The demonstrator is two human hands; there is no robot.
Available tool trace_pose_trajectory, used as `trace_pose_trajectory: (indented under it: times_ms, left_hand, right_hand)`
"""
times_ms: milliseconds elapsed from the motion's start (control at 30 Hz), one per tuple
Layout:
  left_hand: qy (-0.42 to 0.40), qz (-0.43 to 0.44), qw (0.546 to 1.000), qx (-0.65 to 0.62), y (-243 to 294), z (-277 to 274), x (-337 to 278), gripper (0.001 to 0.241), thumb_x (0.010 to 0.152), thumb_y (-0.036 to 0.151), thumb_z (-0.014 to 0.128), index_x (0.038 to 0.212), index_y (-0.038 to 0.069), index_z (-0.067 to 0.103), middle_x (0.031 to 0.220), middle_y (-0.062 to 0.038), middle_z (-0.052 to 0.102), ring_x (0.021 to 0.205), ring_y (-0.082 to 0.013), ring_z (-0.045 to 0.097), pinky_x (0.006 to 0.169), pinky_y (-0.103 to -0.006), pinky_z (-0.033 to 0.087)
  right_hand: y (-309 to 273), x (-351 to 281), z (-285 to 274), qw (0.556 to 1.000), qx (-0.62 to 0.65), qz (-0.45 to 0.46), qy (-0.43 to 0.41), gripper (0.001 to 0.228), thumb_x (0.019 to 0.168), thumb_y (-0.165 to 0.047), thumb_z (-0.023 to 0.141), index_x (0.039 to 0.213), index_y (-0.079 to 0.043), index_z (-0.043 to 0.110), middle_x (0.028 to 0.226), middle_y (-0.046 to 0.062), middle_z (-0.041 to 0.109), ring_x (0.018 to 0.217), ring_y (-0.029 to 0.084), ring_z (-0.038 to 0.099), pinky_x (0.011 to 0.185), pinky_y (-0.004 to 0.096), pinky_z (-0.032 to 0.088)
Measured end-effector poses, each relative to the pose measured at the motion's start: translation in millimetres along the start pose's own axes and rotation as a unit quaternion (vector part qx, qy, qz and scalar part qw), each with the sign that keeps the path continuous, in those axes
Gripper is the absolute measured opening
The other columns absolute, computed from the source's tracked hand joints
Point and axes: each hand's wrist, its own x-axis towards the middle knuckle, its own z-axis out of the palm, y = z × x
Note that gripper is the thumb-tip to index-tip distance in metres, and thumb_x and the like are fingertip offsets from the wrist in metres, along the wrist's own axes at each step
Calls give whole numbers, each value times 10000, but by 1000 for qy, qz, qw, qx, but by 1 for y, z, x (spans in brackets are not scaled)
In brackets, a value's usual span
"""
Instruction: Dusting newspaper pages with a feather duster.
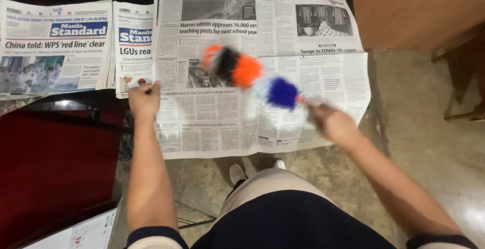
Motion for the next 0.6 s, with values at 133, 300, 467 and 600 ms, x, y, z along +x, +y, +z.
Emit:
trace_pose_trajectory:
  times_ms: [133,300,467,600]
  left_hand:
    - [-19,-5,1000,-17,-22,10,11,296,928,465,781,998,179,804,1034,-144,746,1058,-381,680,895,-440,543]
    - [12,7,1000,0,-38,23,20,316,910,525,813,960,213,808,1038,-101,744,1052,-345,686,922,-398,537]
    - [24,32,999,-7,-48,31,25,334,925,496,839,979,167,812,1042,-149,720,1067,-375,676,927,-409,531]
    - [40,34,999,-13,-62,38,26,354,924,496,861,993,153,808,1063,-151,688,1094,-375,661,971,-398,510]
  right_hand:
    - [-10,23,-66,983,32,181,-16,214,967,-212,598,1112,-111,717,1021,166,761,999,369,742,871,519,586]
    - [-42,19,-37,989,-93,-76,85,441,937,-227,582,1374,-217,644,865,89,685,701,304,744,609,430,582]
    - [39,88,-45,964,18,256,-66,519,1085,-398,331,1552,-228,483,1175,261,675,1083,499,688,918,602,537]
    - [-6,65,-23,986,-12,156,-53,294,988,-156,513,1201,-8,650,929,242,739,908,427,759,750,546,597]
